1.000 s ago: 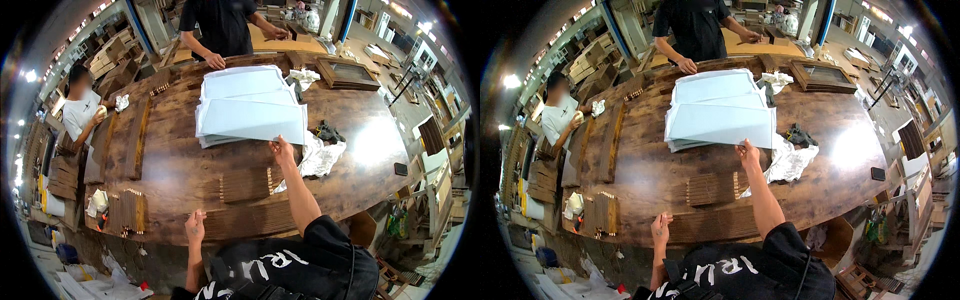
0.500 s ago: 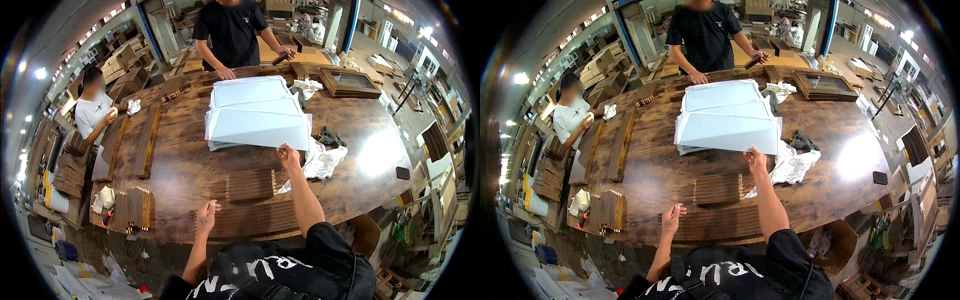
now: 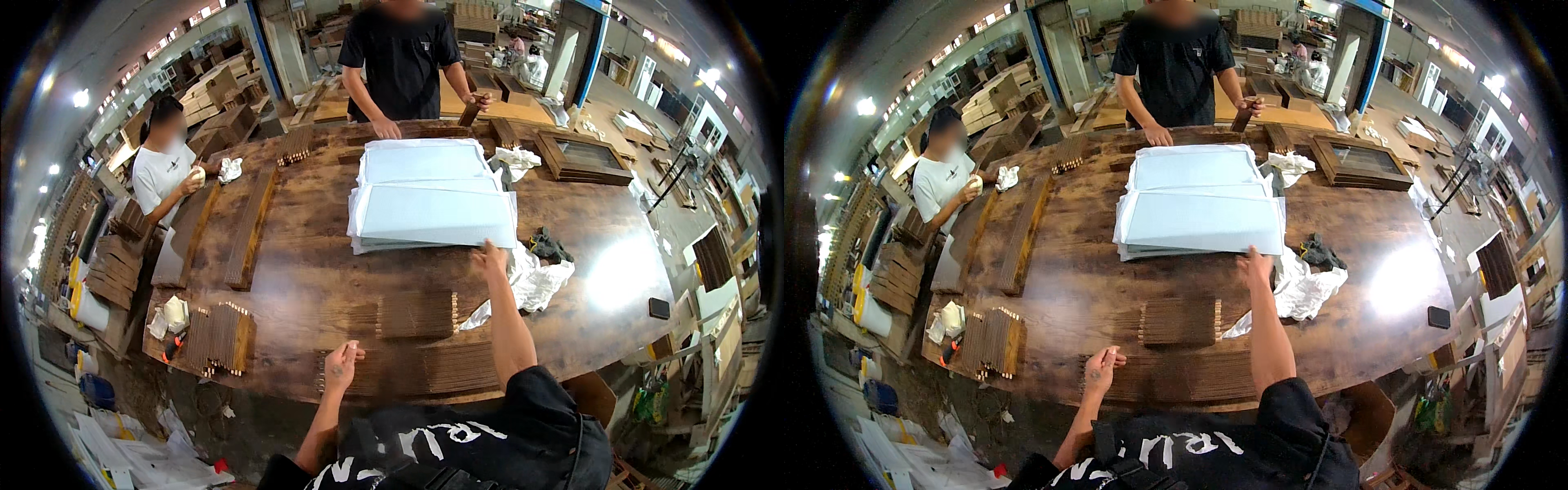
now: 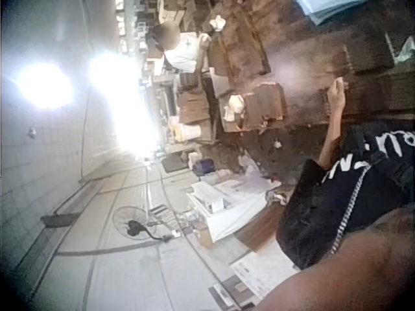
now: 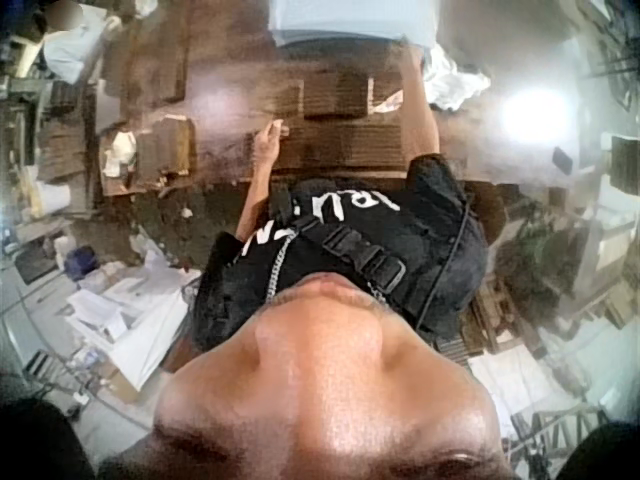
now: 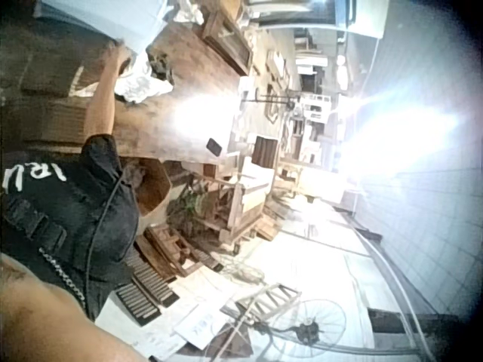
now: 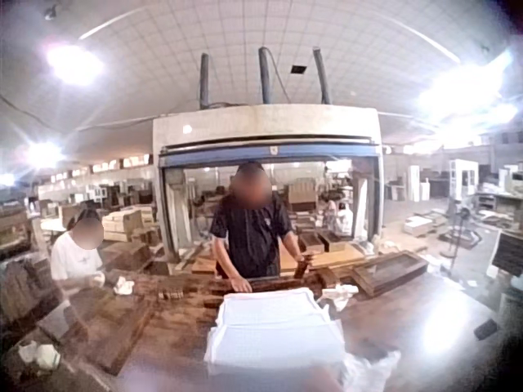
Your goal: The person assembles wooden frame components on a large workbench in a workshop. They pick up individual wooden slats and frame pieces, align them, and stack them into organized piles. The person also wipes the wooden surfaces with a white cloth and discards used cloths into a nearby bin.
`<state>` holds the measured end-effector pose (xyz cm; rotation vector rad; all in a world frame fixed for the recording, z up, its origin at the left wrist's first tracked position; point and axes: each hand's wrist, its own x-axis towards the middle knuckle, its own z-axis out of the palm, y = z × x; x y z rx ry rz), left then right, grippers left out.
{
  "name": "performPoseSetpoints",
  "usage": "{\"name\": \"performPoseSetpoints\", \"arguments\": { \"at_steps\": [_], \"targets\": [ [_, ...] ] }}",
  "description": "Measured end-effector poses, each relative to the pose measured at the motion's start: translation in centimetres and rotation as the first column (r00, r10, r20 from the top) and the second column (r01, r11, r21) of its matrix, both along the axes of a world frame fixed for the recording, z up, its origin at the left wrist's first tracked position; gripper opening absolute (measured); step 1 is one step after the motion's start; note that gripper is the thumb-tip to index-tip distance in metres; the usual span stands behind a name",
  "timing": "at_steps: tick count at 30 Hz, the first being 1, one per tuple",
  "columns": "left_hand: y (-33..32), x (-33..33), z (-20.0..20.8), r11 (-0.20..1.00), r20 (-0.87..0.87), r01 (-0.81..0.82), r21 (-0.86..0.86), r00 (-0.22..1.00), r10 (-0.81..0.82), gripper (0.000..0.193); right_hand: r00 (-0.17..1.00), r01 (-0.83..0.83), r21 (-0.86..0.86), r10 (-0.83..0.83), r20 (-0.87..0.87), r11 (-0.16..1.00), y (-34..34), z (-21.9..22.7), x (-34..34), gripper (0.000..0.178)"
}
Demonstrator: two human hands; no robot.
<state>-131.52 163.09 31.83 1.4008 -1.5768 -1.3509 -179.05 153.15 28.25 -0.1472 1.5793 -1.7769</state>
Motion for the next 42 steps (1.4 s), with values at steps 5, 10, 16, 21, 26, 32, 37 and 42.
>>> {"name": "performPoseSetpoints", "arguments": {
  "at_steps": [5, 10, 16, 21, 26, 32, 37, 42],
  "targets": [
    [-6.0, -2.9, 1.8, 0.996, -0.050, 0.030, -0.086, 0.998, -0.034, 0.053, 0.426, 0.590, 0.124, -0.177, -0.887, 0.798, 3.0, -0.1, -2.0, 0.049],
    [-17.4, -9.2, 3.5, 0.948, 0.165, 0.151, -0.280, 0.980, -0.107, 0.057, 0.541, 0.386, 0.406, 0.153, -0.827, 0.828, 4.4, 2.4, -4.0, 0.035],
    [-27.4, -14.2, 2.1, 0.908, 0.548, 0.253, -0.333, 0.836, -0.032, 0.060, 0.565, 0.381, 0.470, 0.202, -0.800, 0.796, 3.2, 3.7, -5.1, 0.036],
    [-29.0, -17.0, 2.7, 0.936, 0.636, 0.203, -0.286, 0.771, 0.028, 0.060, 0.700, 0.194, 0.663, 0.372, -0.610, 0.723, 3.1, 4.6, -7.2, 0.047],
    [-30.8, -18.5, 3.6, 0.984, 0.504, -0.075, -0.160, 0.851, 0.147, 0.055, 0.716, 0.271, 0.643, 0.296, -0.632, 0.716, 2.5, 5.5, -7.4, 0.053],
    [-36.2, -13.5, 0.8, 0.989, 0.494, -0.143, -0.023, 0.859, 0.135, 0.056, 0.832, 0.166, 0.466, 0.130, -0.539, 0.869, 0.1, 0.8, -8.8, 0.036],
    [-33.5, -14.7, 2.3, 0.976, 0.407, -0.204, 0.074, 0.900, 0.157, 0.056, 0.880, 0.066, 0.453, 0.162, -0.446, 0.889, 1.5, 3.6, -7.7, 0.034],
    [-33.2, -16.8, 5.8, 0.987, 0.309, -0.158, 0.020, 0.940, 0.144, 0.048, 0.927, 0.068, 0.261, 0.036, -0.374, 0.963, 2.5, 3.6, -8.8, 0.020]
  ]
}}
